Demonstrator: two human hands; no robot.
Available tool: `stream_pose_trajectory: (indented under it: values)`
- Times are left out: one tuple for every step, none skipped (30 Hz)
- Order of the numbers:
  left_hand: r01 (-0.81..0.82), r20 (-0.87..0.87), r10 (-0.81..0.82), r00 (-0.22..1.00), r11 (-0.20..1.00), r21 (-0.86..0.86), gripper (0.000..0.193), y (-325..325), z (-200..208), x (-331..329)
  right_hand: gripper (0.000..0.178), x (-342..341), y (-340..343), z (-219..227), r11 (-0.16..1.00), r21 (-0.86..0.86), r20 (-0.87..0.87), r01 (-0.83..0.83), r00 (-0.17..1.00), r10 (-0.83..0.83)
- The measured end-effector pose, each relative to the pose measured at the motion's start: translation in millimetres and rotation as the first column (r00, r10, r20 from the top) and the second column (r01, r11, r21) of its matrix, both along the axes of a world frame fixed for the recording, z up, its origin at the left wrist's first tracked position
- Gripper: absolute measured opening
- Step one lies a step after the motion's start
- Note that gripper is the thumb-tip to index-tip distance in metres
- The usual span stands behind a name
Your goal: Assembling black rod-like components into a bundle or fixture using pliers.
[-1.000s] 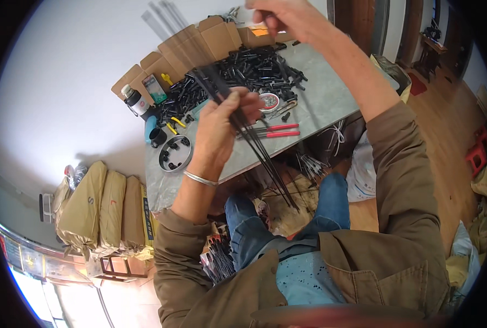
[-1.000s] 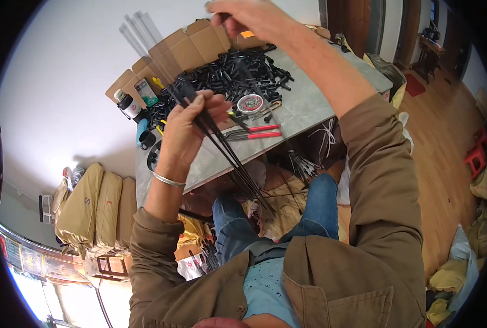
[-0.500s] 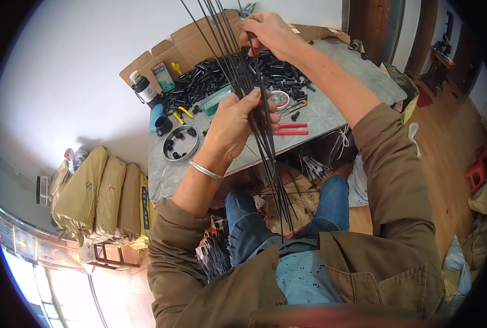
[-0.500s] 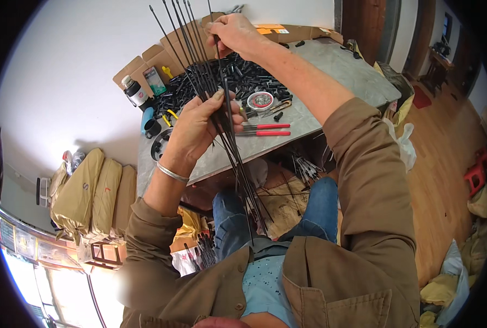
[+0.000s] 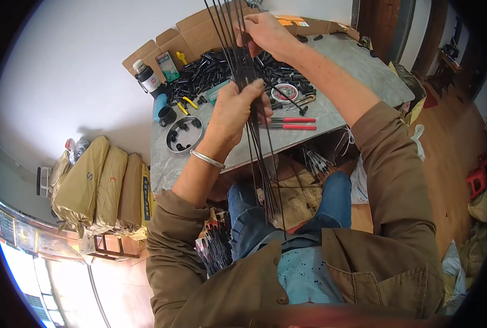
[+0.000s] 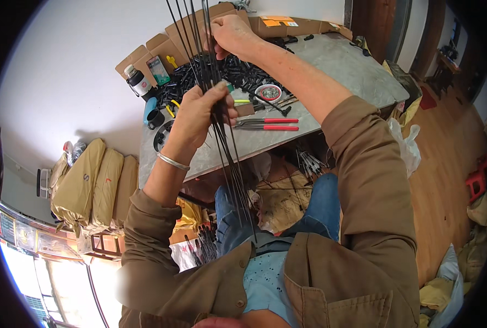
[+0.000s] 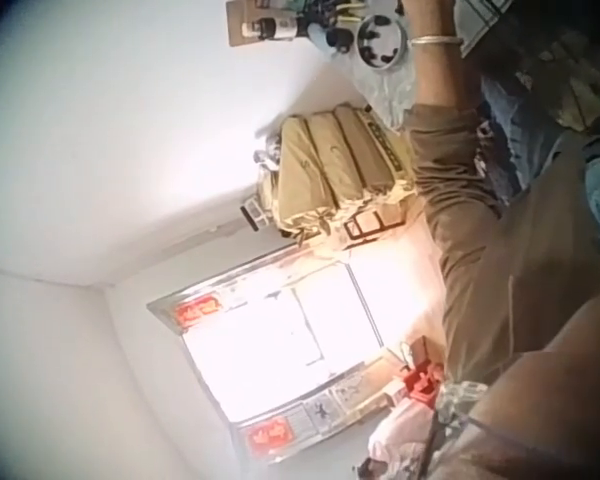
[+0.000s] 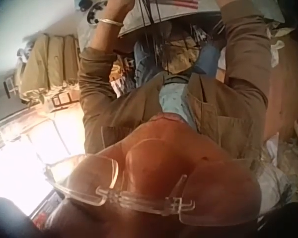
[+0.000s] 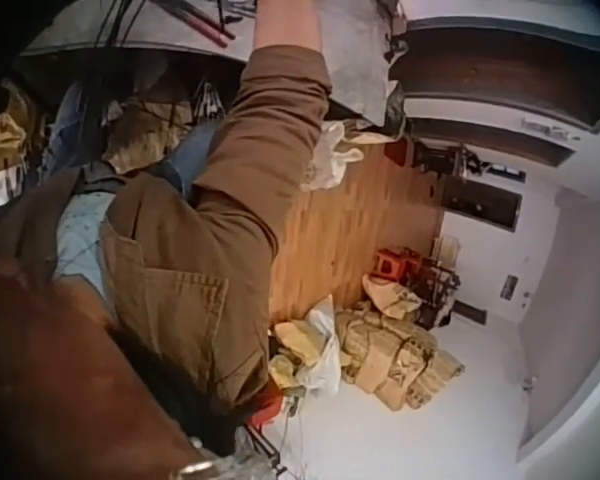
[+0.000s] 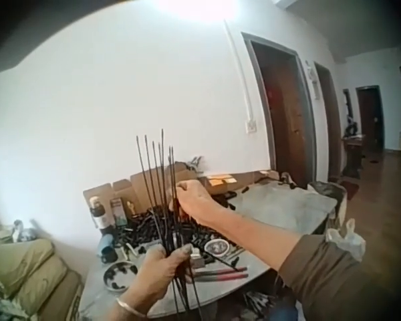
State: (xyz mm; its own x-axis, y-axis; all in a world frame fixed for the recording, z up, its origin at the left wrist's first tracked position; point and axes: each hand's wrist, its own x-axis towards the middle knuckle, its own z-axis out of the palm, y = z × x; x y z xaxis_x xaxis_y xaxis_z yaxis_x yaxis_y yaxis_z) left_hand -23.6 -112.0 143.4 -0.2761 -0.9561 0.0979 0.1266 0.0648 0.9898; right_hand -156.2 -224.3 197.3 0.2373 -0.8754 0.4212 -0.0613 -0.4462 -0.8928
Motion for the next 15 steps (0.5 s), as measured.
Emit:
stream_pose_trajectory:
  values:
    - [-0.005, -0.026, 0.007, 1.000, 0.998, 0.055, 0.021, -1, 0, 0, 0.027, 1, -4, -4, 1.000, 0.015, 0.036, -0.018, 0.999, 0.017]
    - [-0.006, -0.026, 0.008, 1.000, 0.998, 0.064, 0.021, -2, 2, 1, 0.028, 1, -7, -7, 0.999, 0.030, 0.074, -0.036, 0.997, 0.034]
    - [-0.049, -0.116, 0.057, 0.992, 0.996, 0.070, 0.022, -1, 5, 1, 0.028, -2, -13, -16, 0.999, 0.040, 0.074, -0.032, 0.997, 0.029]
    - [-0.092, -0.204, 0.107, 0.973, 0.992, 0.080, 0.022, -3, 6, 3, 0.029, -8, -20, -27, 0.998, 0.066, 0.057, -0.013, 0.998, 0.009]
    - [-0.084, -0.207, 0.096, 0.974, 0.994, 0.068, 0.026, -14, 2, 11, 0.029, -14, -27, -41, 0.996, 0.090, 0.038, 0.003, 0.999, -0.006]
    - [-0.061, -0.319, 0.098, 0.943, 0.990, 0.126, 0.029, -19, 1, 20, 0.029, -21, -34, -60, 0.993, 0.116, 0.020, 0.018, 1.000, -0.021]
    - [-0.032, -0.427, 0.107, 0.898, 0.983, 0.179, 0.031, -22, 0, 27, 0.029, -31, -36, -82, 0.987, 0.155, -0.146, 0.041, 0.989, -0.018]
    - [-0.058, -0.432, 0.149, 0.889, 0.975, 0.216, 0.032, -21, 2, 28, 0.029, -44, -38, -107, 0.980, 0.185, -0.309, 0.067, 0.951, -0.007]
    - [-0.074, -0.440, 0.182, 0.880, 0.965, 0.251, 0.033, -24, 3, 26, 0.028, -61, -35, -136, 0.998, 0.043, -0.486, 0.037, 0.874, -0.011]
    - [0.029, -0.443, 0.064, 0.894, 0.979, 0.201, 0.032, -25, 1, 40, 0.029, -65, -22, -159, 0.995, -0.092, -0.639, -0.042, 0.769, -0.027]
    - [0.017, -0.439, 0.075, 0.895, 0.979, 0.203, 0.032, -29, -3, 45, 0.030, -67, -7, -183, 0.986, -0.153, -0.683, -0.060, 0.728, -0.062]
    - [-0.023, -0.428, 0.109, 0.897, 0.979, 0.202, 0.031, -32, -3, 38, 0.031, -74, 9, -203, 0.976, -0.209, -0.725, -0.067, 0.680, -0.108]
    - [-0.068, -0.413, 0.146, 0.899, 0.978, 0.198, 0.030, -32, -1, 34, 0.031, -78, 19, -216, 0.977, -0.203, -0.724, -0.068, 0.682, -0.103]
    - [-0.114, -0.397, 0.184, 0.899, 0.974, 0.194, 0.030, -34, -1, 31, 0.031, -81, 26, -227, 0.932, -0.355, -0.746, -0.075, 0.623, -0.235]
    - [-0.035, -0.408, 0.099, 0.907, 0.986, 0.163, 0.030, -37, 0, 37, 0.031, -81, 32, -230, 0.862, -0.498, -0.742, -0.094, 0.562, -0.367]
